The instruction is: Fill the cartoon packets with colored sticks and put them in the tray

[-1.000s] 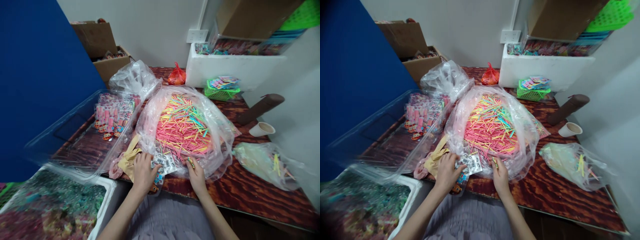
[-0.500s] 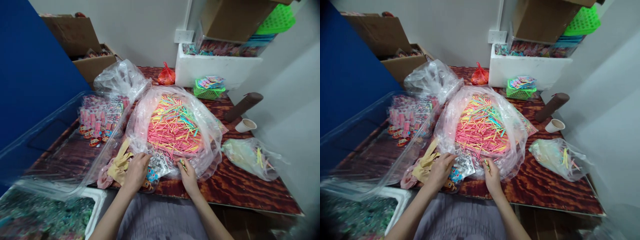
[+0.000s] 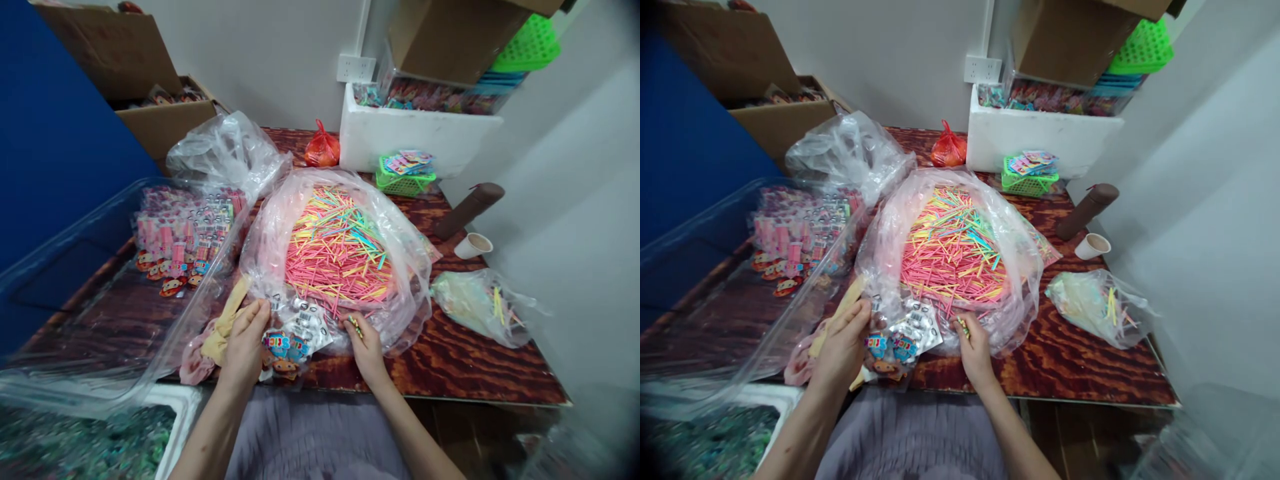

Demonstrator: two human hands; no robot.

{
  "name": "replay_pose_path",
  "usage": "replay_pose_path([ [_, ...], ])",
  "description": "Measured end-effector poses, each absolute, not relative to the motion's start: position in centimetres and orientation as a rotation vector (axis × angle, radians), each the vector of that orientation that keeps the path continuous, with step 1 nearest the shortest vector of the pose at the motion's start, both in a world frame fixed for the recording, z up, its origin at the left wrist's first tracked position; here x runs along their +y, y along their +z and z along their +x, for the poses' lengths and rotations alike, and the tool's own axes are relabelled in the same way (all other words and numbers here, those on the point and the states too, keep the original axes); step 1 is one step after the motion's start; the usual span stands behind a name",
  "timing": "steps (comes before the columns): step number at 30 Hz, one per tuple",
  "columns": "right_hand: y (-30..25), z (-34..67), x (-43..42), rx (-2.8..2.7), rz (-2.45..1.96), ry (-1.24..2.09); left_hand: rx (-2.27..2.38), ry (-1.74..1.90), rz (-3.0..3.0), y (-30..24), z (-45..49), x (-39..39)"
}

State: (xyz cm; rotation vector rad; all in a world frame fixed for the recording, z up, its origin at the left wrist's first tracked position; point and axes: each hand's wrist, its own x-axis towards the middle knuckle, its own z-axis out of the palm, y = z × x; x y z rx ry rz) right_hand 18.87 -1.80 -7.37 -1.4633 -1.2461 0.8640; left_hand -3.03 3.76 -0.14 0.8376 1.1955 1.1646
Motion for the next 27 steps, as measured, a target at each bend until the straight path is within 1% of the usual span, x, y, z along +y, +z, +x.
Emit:
replay_pose_path([
  [5, -7.5, 18.9, -1.8, -1.242, -1.453, 0.848, 1.222, 0.987, 0.98, -0.8, -3.2, 3.3],
  [12, -7.5, 18.9, -1.9, -1.252, -1.451, 0.851, 1.166, 1.106, 0.614, -0.4, -3.5, 3.8],
  [18, -7.5, 18.9, -1.9, -1.262, -1.462, 0.861, 1.092, 1.103, 0.55, -0.6, -3.3, 3.8],
  [27, -7.7, 18.9, -1.7, -1.269, -1.489, 0.855, 1.219, 1.237, 0.53, -0.9, -4.7, 4.3],
])
